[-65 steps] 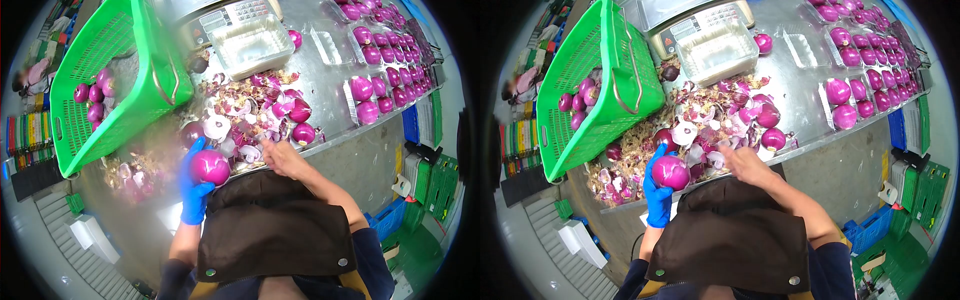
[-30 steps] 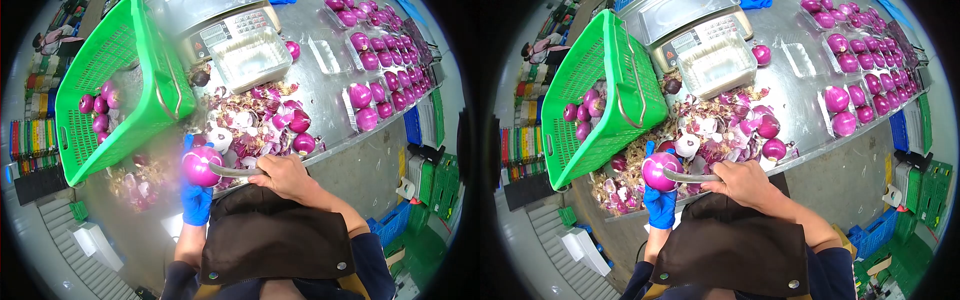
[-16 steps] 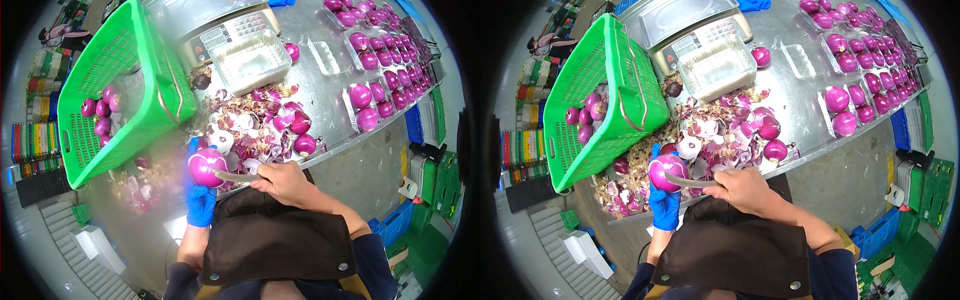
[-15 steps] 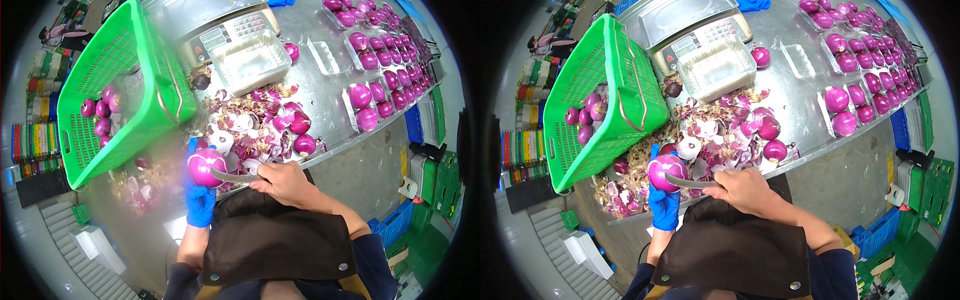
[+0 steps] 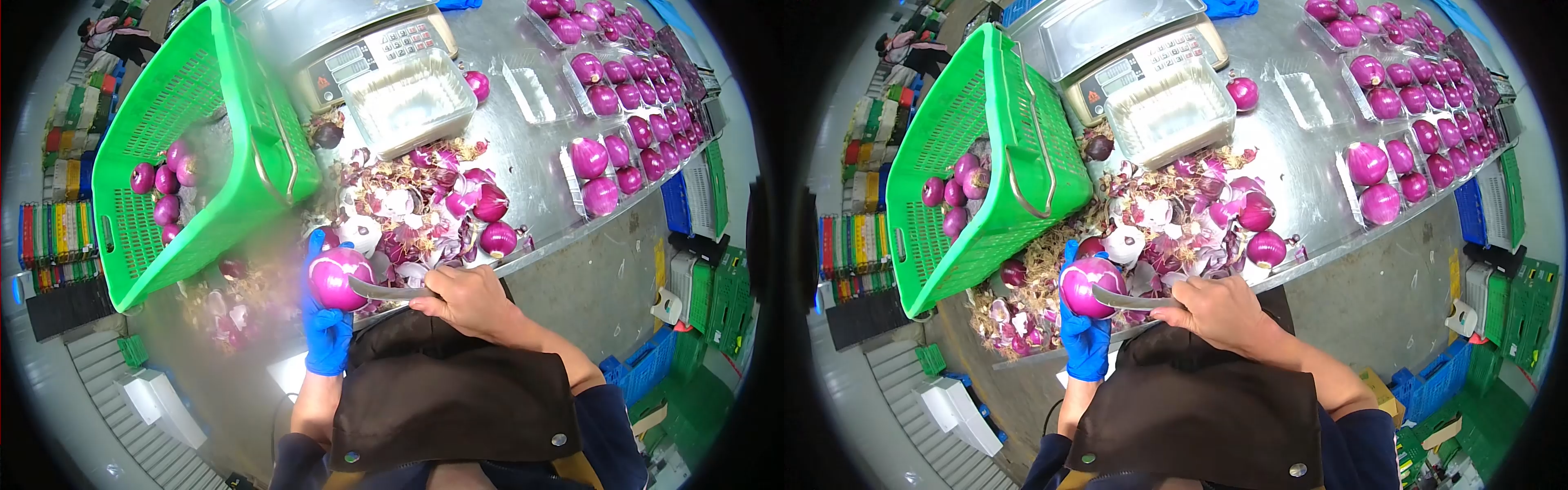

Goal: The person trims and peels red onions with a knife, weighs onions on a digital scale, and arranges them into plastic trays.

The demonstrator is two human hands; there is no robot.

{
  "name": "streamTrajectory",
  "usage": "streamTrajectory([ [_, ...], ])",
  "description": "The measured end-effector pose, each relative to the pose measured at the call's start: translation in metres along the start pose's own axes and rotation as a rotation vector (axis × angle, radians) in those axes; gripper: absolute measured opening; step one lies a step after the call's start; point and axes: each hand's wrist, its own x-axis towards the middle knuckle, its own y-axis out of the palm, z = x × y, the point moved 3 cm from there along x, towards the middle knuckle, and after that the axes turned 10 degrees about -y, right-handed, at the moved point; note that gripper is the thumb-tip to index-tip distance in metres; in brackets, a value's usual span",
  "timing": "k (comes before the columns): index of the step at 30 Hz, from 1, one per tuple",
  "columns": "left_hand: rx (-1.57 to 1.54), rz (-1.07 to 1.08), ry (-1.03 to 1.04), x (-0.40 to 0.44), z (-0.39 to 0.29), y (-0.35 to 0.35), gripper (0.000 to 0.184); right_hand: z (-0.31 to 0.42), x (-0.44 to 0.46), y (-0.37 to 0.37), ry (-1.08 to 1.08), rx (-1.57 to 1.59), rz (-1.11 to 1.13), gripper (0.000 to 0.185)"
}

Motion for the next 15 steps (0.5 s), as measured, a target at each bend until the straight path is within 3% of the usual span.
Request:
streamTrajectory([
  [9, 0.044, 0.045, -0.019, 0.003, -0.001, 0.004, 0.11, -0.005, -0.001, 0.006, 0.089, 0.032, -0.023, 0.044],
  [15, 0.08, 0.077, -0.032, 0.004, 0.003, 0.001, 0.109, -0.016, -0.006, 0.027, 0.258, 0.44, -0.021, 0.052],
])
